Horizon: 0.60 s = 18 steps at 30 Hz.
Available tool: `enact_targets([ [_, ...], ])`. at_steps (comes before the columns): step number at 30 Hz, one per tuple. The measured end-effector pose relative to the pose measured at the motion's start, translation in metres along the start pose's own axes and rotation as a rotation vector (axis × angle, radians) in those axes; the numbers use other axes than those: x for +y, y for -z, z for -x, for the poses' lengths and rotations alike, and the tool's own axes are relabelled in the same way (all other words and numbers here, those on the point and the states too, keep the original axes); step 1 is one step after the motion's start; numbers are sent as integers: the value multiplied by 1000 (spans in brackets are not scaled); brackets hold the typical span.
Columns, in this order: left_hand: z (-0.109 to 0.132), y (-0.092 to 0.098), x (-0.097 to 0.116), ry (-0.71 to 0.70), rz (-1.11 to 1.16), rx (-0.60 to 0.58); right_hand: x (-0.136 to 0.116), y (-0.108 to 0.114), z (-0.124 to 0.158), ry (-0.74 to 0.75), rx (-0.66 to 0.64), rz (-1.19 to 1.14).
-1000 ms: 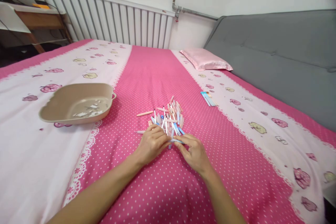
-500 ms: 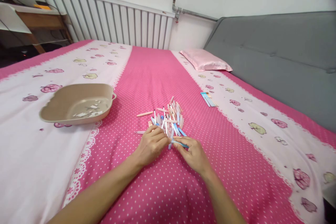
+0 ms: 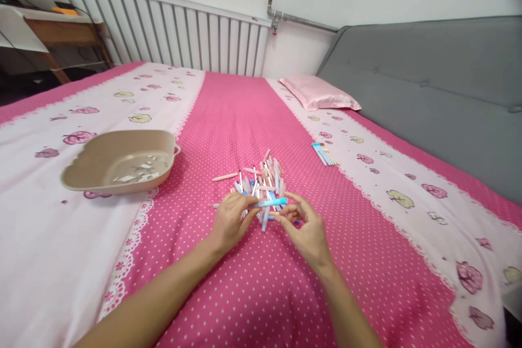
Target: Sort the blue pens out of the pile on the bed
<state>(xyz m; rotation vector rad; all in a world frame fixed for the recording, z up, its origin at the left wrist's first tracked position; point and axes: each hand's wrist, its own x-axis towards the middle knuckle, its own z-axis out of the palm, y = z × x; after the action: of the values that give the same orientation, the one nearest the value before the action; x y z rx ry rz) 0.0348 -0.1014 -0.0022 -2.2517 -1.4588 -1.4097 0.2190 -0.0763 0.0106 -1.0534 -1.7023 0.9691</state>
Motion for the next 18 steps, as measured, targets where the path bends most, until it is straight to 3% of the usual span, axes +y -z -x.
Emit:
enact_targets([
  [5,2,0,1,95,56,44,5,2,-3,-60,61,111],
  [10,-2,1,5,422,315,162,24,10,-6,-158,170,236],
  [15,-11,6,2,694,647,357,44,11,-5,-184,157,308],
  [18,-12,8,-9,885,719,427,52,9,-3,-183,125,348],
])
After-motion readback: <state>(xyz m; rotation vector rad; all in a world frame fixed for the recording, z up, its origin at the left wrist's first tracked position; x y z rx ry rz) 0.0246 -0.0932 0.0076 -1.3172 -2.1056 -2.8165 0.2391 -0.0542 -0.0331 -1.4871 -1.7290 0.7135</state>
